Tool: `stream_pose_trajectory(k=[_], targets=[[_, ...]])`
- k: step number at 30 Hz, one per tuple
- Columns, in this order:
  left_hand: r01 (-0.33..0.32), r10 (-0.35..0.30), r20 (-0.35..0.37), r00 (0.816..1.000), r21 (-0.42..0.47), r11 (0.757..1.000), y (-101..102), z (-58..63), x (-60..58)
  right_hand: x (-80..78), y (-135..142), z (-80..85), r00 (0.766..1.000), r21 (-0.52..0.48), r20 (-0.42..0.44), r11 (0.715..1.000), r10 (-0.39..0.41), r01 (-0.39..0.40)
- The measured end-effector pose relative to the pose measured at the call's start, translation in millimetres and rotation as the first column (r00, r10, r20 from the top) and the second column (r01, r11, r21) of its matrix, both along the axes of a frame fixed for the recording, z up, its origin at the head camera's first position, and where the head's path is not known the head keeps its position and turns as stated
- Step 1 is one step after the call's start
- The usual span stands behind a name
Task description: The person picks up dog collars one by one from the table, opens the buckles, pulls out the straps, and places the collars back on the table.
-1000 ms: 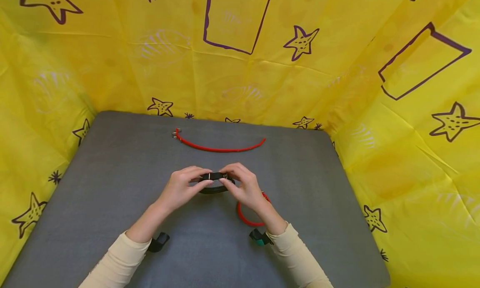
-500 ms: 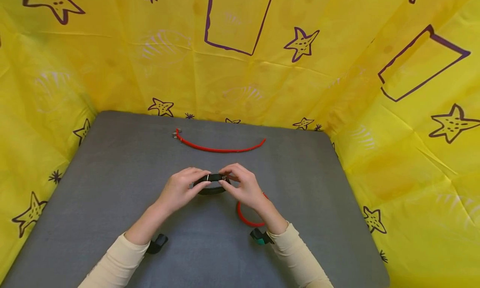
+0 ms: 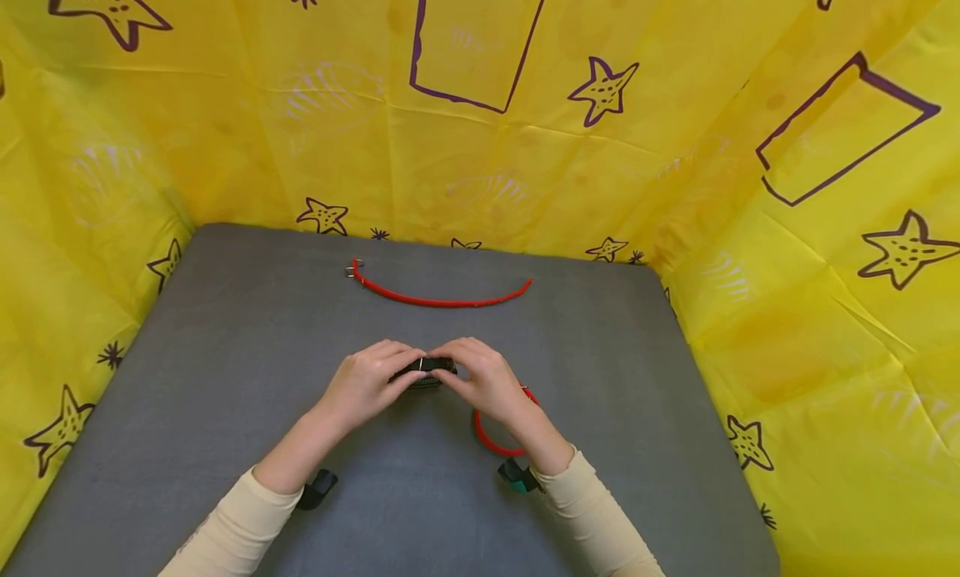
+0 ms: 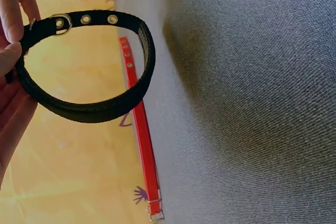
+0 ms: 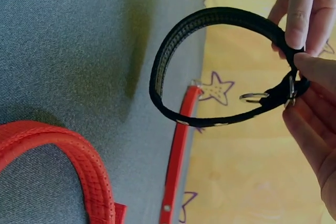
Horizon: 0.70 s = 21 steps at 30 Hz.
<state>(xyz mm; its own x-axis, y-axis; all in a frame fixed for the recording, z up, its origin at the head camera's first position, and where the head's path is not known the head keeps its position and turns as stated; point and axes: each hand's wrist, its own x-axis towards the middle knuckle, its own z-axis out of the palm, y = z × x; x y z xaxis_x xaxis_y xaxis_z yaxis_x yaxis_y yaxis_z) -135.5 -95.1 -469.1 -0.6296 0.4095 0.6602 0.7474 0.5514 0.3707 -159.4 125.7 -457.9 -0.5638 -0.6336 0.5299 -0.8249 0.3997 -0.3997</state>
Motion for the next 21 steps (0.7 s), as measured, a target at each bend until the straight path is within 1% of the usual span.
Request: stream_pose_trajectory(k=[8,13,21], targets=[[0.021,-0.023,0.036,0.999,0.057,0.998,-1.0,-1.3,0.3,0.9,0.9,-1.2,1.000,-0.027,0.013,1.000,0.010,-0.010],[0.026,-0.034,0.071,0.997,0.104,0.994,-3.4,-0.2,0.8,1.2,2.0,-1.4,0.998,-0.087,0.053,0.996,0.040,-0.036],[0.059,-0.087,0.131,0.988,0.202,0.978,-5.5,0.4,0.9,1.3,2.4,-5.3,0.986,-0.219,0.145,0.974,0.084,-0.051]])
